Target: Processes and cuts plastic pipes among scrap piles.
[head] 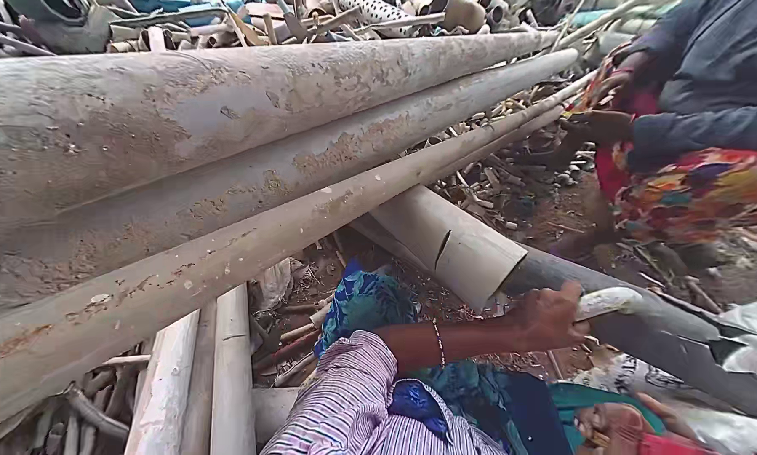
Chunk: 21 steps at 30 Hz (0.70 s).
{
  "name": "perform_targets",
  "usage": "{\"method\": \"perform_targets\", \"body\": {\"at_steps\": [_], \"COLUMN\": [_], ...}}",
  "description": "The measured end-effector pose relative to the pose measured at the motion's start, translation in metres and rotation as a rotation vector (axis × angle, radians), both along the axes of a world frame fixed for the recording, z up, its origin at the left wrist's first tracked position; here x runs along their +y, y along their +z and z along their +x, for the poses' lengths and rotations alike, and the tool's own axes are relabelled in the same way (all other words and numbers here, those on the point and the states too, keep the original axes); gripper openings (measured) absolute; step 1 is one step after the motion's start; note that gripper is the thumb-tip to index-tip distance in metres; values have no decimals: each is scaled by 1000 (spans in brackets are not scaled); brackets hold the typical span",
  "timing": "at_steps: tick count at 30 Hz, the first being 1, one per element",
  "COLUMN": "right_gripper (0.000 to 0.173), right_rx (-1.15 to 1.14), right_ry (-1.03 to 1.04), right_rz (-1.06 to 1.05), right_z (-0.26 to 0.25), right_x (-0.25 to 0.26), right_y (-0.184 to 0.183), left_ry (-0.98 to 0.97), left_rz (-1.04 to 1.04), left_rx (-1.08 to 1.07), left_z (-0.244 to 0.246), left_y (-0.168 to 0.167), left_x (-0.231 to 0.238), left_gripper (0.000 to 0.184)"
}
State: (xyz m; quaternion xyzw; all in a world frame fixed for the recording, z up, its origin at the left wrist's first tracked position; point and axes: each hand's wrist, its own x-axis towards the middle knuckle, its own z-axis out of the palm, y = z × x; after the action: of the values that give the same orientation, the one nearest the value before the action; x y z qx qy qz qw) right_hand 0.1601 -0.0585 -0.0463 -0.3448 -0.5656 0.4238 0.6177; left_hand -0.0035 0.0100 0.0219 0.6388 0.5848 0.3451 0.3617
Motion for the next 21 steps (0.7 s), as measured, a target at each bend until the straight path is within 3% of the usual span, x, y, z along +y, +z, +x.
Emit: {"method": "perform_targets", "body": {"at_steps": [2, 4, 6, 8, 10, 12, 13, 16, 17, 19, 21], "right_gripper": [23, 23, 23, 47, 48, 49, 49, 39, 37, 39, 56], "right_rx": [-9, -42, -48, -70, -165, -262, -275, -228, -219, -270, -357], "right_ry": [-59, -79, -37, -26, -80, -127, -117, -15, -18, -42, -103], "right_rz": [-160, -307, -327, -172, 85, 192, 123, -443, -490, -287, 66], "right_z": [-4, -5, -1, 3, 7, 8, 6, -1, -2, 1, 5], "right_x": [-5, -7, -10, -9, -9, -8, -11, -12, -11, -11, -13], "right_y": [-3, -1, 1, 1, -1, -6, -11, -22, -19, -5, 2], "left_ry": [3, 9, 30, 38, 40, 38, 34, 25, 29, 50, 56], "left_rz": [-39, -34, -27, -30, 1, 46, 46, 19, 22, 41, 57], "left_rx": [78, 120, 135, 177, 211, 221, 221, 227, 220, 188, 178], "left_z": [3, 7, 10, 8, 7, 6, 6, 5, 4, 4, 2], "left_y": [-5, -7, -10, -8, -9, -13, -13, -13, -14, -15, -18], "left_x": [5, 6, 7, 9, 8, 7, 7, 6, 7, 9, 8], "left_gripper": [37, 33, 33, 33, 28, 27, 26, 27, 27, 24, 23]}}
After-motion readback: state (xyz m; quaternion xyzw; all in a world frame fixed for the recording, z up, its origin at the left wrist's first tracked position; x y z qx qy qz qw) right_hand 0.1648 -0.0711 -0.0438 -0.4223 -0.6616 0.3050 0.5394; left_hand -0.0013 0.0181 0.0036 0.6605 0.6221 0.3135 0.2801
